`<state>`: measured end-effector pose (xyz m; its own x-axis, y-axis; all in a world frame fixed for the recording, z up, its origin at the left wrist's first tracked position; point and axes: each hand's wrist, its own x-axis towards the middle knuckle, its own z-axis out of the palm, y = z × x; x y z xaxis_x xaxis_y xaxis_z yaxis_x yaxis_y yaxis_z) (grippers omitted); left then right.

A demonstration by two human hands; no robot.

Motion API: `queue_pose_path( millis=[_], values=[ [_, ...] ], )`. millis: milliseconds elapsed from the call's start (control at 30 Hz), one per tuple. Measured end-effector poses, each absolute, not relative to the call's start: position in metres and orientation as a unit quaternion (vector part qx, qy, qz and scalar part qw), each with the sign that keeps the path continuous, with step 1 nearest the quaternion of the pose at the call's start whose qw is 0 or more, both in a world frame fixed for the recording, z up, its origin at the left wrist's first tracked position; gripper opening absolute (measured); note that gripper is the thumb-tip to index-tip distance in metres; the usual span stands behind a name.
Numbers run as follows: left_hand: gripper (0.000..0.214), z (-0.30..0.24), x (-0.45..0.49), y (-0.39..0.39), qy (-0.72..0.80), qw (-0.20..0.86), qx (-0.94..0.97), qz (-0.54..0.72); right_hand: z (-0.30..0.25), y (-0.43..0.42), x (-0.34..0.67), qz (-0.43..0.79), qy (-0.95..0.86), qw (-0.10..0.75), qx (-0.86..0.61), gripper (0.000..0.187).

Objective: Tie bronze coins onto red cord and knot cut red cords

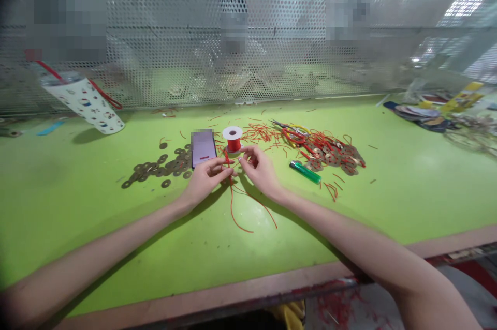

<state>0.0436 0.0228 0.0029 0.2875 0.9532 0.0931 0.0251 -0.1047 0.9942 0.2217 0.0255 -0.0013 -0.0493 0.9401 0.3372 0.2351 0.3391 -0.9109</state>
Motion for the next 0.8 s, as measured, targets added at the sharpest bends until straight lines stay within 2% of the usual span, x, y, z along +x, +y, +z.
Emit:
queue_pose_path(
  millis=[167,433,800],
  values=[
    [0.025,0.002,0.044,0.023,0.417,0.525,0.603,0.432,0.002,0.026,0.224,0.286,-0.661,0.511,-0.469,0.009],
    [0.023,0.005,0.044,0.022,0.433,0.531,0.596,0.418,0.014,0.016,0.225,0.223,-0.668,0.550,-0.449,0.006],
    [0.021,0.011,0.044,0.022,0.436,0.488,0.587,0.478,0.009,0.017,0.219,0.405,-0.654,0.476,-0.426,0.014]
  ],
)
